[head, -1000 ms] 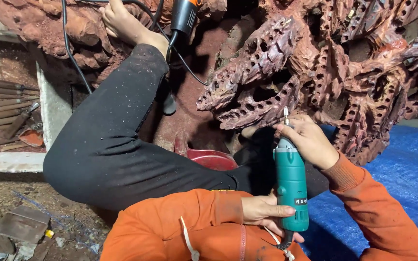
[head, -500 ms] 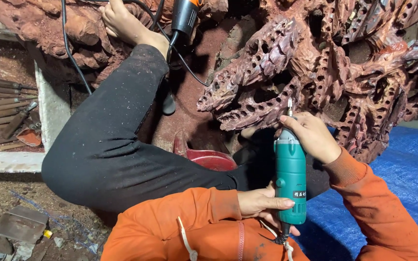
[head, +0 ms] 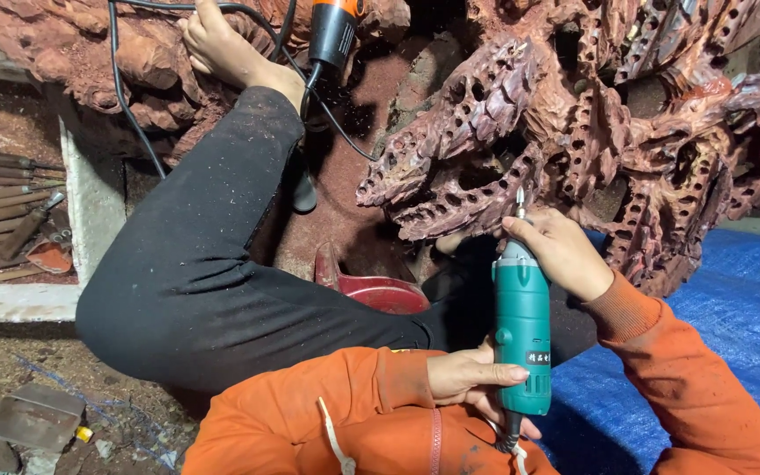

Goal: Carving intricate details into a large wooden sculpture using a handheld rotary tool

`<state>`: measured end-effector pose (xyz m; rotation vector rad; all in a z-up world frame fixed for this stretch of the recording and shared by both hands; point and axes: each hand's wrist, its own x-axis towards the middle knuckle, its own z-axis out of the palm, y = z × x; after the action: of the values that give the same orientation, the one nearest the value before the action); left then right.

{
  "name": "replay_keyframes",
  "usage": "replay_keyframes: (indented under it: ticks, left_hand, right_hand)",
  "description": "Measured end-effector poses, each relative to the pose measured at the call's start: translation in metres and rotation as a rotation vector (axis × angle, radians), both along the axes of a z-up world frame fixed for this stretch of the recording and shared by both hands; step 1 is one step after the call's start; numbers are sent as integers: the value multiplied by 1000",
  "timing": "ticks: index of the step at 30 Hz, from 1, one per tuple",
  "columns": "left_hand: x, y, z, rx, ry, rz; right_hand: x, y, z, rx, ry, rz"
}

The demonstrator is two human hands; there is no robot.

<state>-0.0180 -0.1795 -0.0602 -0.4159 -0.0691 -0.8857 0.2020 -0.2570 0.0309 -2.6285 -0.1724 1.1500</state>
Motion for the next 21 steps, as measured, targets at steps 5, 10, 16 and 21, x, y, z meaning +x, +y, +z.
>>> replay_keyframes:
  ticks: [5, 10, 16, 21]
  left_hand:
    - [11, 13, 4, 56, -83, 14]
    - [1, 4, 2, 116, -118, 32]
    - [-2, 4, 3, 114, -91, 42]
    - [-5, 7, 5, 40, -12, 19]
  right_hand:
    - [9, -7, -1, -63, -25, -93]
    - [2, -1, 6, 20, -30, -51]
    - [0, 3, 3, 73, -46, 4]
    - [-2, -10, -12, 8, -64, 72]
